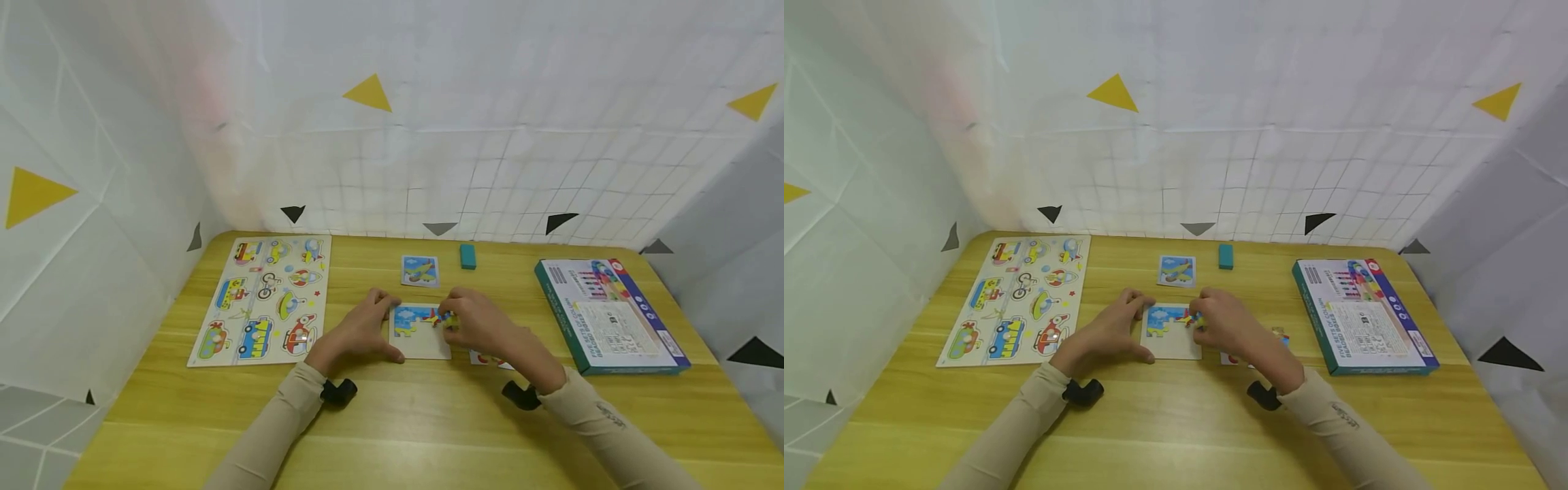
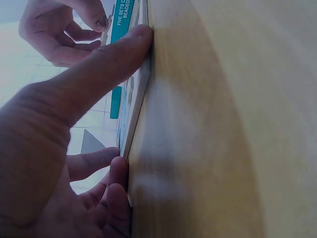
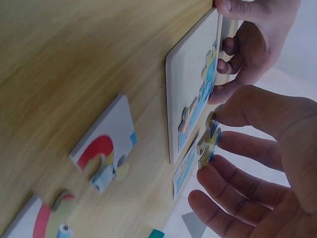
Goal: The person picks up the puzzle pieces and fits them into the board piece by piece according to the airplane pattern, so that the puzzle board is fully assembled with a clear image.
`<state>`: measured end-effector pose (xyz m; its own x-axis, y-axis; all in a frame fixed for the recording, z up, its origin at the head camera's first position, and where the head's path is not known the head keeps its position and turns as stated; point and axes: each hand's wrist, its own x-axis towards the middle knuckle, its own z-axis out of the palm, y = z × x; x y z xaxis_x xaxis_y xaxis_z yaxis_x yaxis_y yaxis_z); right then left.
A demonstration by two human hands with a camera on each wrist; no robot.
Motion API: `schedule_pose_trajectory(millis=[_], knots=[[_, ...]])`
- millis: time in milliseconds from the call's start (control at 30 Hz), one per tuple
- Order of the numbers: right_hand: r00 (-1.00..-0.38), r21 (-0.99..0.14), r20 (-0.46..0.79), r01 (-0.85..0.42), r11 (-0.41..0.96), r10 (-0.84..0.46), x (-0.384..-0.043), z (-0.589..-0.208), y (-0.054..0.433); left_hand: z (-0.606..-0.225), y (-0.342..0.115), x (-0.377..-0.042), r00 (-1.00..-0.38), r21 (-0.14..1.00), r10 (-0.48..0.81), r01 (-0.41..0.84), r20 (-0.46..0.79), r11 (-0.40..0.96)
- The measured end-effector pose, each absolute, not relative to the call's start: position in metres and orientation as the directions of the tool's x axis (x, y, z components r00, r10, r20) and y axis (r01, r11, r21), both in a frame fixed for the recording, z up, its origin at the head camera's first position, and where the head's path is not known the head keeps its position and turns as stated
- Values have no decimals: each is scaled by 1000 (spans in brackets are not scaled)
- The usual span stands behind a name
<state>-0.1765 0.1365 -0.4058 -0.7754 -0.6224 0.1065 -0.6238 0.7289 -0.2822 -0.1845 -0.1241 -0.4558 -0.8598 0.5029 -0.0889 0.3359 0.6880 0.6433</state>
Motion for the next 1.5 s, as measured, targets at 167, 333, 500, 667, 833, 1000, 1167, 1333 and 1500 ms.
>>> schedule_pose_trajectory(millis=[167, 333, 500, 667, 833, 1000, 1167, 1333, 1500], knots=[[-759, -287, 112, -642, 711, -641, -177, -407, 132, -456, -124, -185, -856, 649, 510, 337, -91, 682], [-755, -294, 116, -646, 704, -645, -179, -409, 127, -456, -124, -186, -853, 649, 514, 344, -85, 678], [-755, -287, 119, -648, 706, -644, -181, -411, 124, -455, -124, -186, -856, 647, 510, 340, -88, 683], [-756, -298, 112, -645, 704, -646, -181, -411, 120, -456, -123, -186, -857, 642, 508, 339, -91, 688], [-757, -295, 105, -643, 707, -645, -180, -411, 116, -456, -123, -186, -855, 633, 511, 349, -86, 691], [-741, -291, 110, -661, 691, -662, -181, -411, 112, -456, -124, -186, -855, 634, 510, 346, -90, 692], [-722, -291, 114, -681, 672, -682, -181, -413, 108, -456, -124, -186, -854, 639, 512, 343, -94, 688], [-725, -290, 110, -678, 676, -680, -182, -414, 103, -456, -125, -186, -853, 645, 512, 336, -101, 686], [-731, -297, 79, -666, 684, -677, -183, -415, 98, -456, -125, -187, -850, 651, 517, 336, -102, 681]])
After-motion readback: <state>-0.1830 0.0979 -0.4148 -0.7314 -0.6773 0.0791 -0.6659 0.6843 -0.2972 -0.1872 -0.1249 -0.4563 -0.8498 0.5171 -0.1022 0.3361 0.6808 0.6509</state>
